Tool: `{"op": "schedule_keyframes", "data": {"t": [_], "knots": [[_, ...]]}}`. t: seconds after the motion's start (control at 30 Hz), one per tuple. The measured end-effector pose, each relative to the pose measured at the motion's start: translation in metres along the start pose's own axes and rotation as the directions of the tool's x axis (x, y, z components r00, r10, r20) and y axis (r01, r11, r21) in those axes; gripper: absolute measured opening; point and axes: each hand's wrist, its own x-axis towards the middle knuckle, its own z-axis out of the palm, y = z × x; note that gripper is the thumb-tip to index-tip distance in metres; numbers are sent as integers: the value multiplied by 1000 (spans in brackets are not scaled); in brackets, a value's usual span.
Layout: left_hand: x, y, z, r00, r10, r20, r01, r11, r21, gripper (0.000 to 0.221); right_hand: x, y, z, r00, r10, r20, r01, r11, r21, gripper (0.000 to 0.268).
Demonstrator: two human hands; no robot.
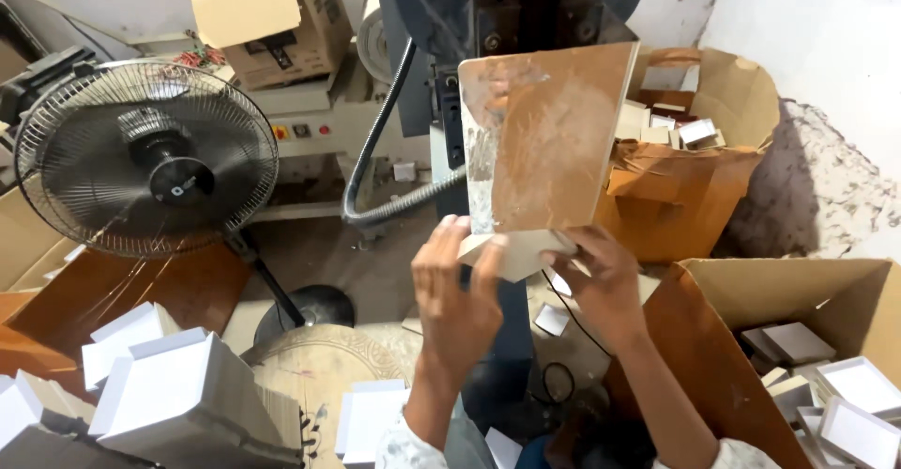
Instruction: Manually folding and gluing or pressing edges of small white paper boxes using a machine fixture.
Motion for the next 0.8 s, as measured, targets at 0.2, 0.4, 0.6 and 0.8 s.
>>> {"op": "schedule_keyframes", "data": {"t": [0.2, 0.4, 0.6, 0.8], "knots": [[-20, -14, 5, 996, 85, 39, -85, 996, 5, 40, -10, -46, 8, 931, -365, -23, 333, 872, -359, 39], [-31, -40, 14, 970, -244, 20, 242, 943, -228, 37, -1, -5, 18, 874, -486, 5, 423, 755, -501, 28], [-20, -23, 7, 973, -223, 52, 229, 958, -172, 37, 3, -5, 9, 947, -322, 2, 304, 892, -336, 30], [-6, -7, 5, 958, 283, 44, -286, 953, 101, 35, -1, -60, 0, 986, -107, 126, 149, 907, -394, 40]]}}
